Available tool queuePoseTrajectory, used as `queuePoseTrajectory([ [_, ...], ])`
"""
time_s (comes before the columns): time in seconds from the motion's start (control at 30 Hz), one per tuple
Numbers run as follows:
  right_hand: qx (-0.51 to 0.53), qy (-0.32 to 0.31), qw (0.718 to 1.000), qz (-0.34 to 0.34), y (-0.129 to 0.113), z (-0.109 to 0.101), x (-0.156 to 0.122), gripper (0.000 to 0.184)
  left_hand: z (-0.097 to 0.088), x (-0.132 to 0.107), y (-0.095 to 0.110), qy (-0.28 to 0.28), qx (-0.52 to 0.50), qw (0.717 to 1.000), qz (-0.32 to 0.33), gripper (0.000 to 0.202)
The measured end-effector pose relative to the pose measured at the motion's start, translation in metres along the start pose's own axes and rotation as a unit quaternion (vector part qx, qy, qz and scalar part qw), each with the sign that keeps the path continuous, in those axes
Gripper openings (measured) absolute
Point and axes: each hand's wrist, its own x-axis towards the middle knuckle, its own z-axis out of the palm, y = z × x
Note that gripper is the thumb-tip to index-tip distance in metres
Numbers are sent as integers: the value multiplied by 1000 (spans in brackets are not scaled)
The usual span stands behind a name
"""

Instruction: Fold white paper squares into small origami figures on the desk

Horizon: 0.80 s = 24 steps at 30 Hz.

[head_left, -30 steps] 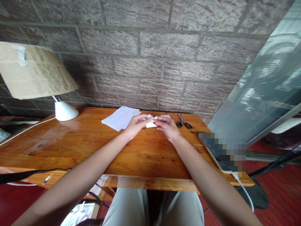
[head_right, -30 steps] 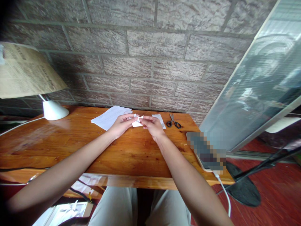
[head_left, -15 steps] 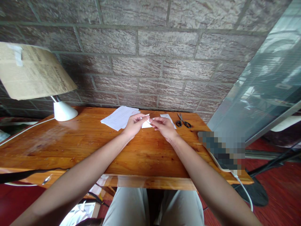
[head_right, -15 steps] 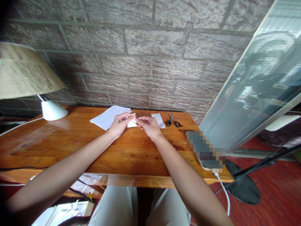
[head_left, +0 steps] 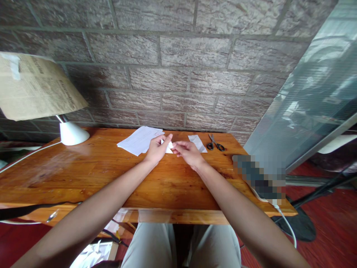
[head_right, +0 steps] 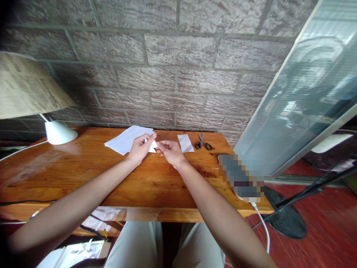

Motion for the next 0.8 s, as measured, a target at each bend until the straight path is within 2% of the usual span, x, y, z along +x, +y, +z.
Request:
queuePoseTrajectory([
  [0.2,-9,-25,999,35,1,-2,0,30,-2,3,-3,-6,17,999,-35,46],
  [0.4,-26,56,998,-10,-5,-9,4,32,-1,3,7,-76,-92,988,-100,41],
  [0.5,-19,72,997,-18,-6,-13,5,33,-2,1,8,-117,-116,979,-123,41],
  [0.67,-38,53,998,-7,-9,-16,4,33,-6,2,6,-126,-89,983,-102,38],
  [0.8,-66,74,995,-35,-14,-16,2,38,-7,1,8,-151,-27,987,-49,35],
])
